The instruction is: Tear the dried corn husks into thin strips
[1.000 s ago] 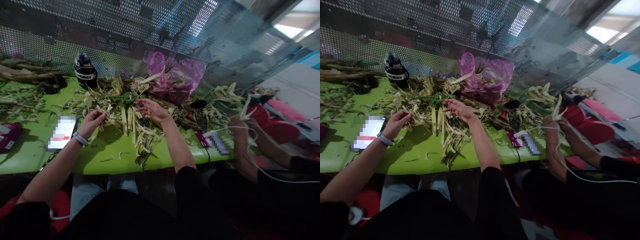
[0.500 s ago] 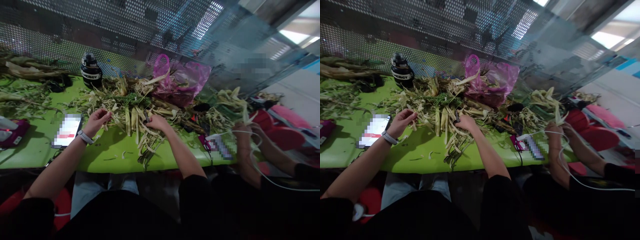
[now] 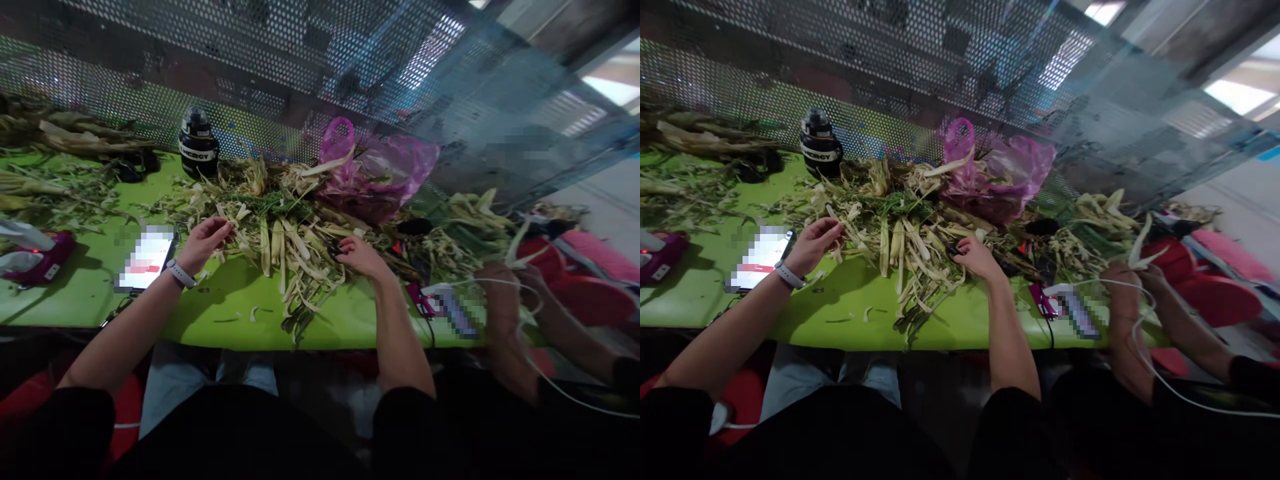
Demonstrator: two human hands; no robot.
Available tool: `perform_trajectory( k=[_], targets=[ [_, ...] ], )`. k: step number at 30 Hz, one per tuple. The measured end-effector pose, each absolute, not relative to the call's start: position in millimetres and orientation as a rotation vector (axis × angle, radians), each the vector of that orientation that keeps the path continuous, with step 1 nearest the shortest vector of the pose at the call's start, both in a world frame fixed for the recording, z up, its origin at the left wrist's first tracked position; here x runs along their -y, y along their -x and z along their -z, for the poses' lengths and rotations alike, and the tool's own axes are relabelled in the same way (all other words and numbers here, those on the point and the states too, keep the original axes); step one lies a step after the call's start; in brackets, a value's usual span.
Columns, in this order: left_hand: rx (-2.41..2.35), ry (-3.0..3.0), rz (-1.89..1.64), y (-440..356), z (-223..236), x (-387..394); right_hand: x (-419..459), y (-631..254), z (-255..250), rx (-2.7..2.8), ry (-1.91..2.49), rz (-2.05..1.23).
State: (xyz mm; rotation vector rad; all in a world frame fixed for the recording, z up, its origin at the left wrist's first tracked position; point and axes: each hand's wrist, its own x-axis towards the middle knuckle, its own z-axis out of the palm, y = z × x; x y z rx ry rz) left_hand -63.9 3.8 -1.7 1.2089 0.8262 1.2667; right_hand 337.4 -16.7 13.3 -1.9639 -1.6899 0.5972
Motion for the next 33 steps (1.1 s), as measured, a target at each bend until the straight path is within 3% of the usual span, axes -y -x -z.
perform_trajectory(
  k=[6,12,33],
  targets=[
    [-0.843,-1.406,-1.42,61,3,-2,39,-287,-30,1.307,1.48,-1.228],
    [-0.885,-1.49,-1.525,64,7,-3,50,-208,-31,1.473,0.953,-1.773],
    [-0.806,-1.556,-1.521,59,13,1,47,-165,-12,1.499,0.942,-1.821]
  ],
)
